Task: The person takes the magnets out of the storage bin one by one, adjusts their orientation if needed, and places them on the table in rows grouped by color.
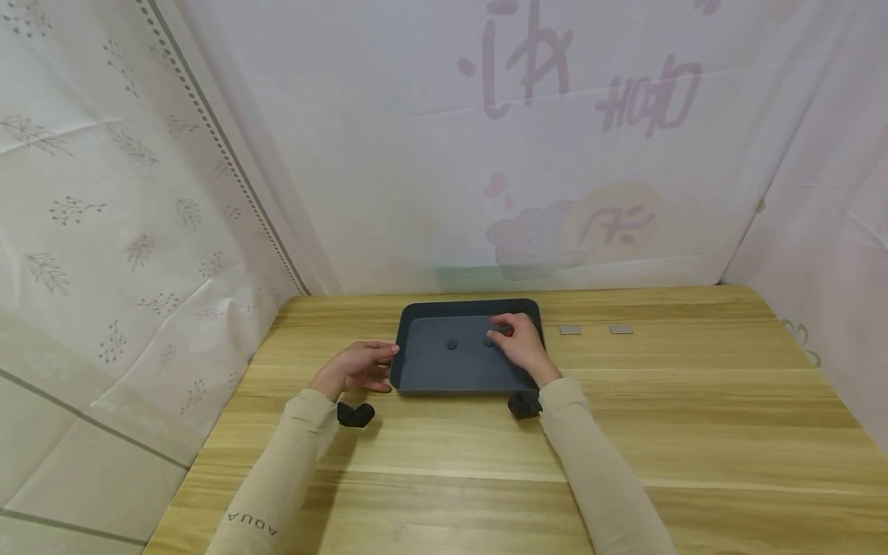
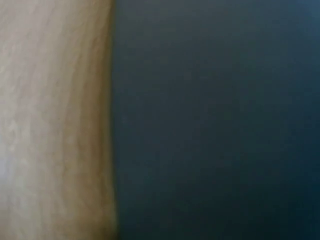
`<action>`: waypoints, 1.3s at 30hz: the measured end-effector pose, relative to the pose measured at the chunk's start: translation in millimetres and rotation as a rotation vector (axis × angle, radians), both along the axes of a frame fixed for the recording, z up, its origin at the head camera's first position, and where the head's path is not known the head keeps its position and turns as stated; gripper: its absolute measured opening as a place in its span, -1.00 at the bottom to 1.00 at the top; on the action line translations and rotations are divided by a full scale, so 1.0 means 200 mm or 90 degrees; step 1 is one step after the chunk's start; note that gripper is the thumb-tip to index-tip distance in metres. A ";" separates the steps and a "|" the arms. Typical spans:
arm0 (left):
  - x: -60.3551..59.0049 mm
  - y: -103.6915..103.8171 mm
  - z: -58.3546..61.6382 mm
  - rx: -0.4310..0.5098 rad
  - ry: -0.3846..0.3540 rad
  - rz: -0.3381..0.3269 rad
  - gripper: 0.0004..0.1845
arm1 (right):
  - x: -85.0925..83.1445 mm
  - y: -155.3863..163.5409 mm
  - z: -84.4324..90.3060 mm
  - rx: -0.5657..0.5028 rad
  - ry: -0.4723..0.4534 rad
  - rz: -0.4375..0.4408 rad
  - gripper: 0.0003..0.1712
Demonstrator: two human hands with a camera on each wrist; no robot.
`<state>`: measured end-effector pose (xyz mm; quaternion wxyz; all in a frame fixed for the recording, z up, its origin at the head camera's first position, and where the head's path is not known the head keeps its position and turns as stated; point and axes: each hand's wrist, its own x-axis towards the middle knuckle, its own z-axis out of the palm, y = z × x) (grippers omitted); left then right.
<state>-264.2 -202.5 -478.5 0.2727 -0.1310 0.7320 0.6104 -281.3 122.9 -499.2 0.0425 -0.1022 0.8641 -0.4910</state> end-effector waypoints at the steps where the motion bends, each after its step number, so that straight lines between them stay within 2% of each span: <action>1: 0.00 0.00 0.00 -0.001 0.000 0.000 -0.55 | 0.00 0.00 -0.01 0.005 0.004 0.003 -0.57; 13: 0.02 0.01 0.02 -0.011 0.010 0.004 -0.57 | -0.01 -0.02 -0.05 0.089 0.068 0.025 -0.63; 20: 0.02 0.00 0.01 -0.008 0.012 -0.005 -0.56 | 0.00 -0.03 -0.06 0.110 0.086 0.022 -0.66; 29: 0.00 0.00 -0.01 -0.003 0.007 -0.007 -0.58 | 0.00 -0.03 -0.08 0.124 0.065 0.016 -0.67; 39: 0.00 0.00 0.00 -0.006 0.000 -0.001 -0.57 | -0.01 -0.03 -0.08 0.143 0.061 0.022 -0.67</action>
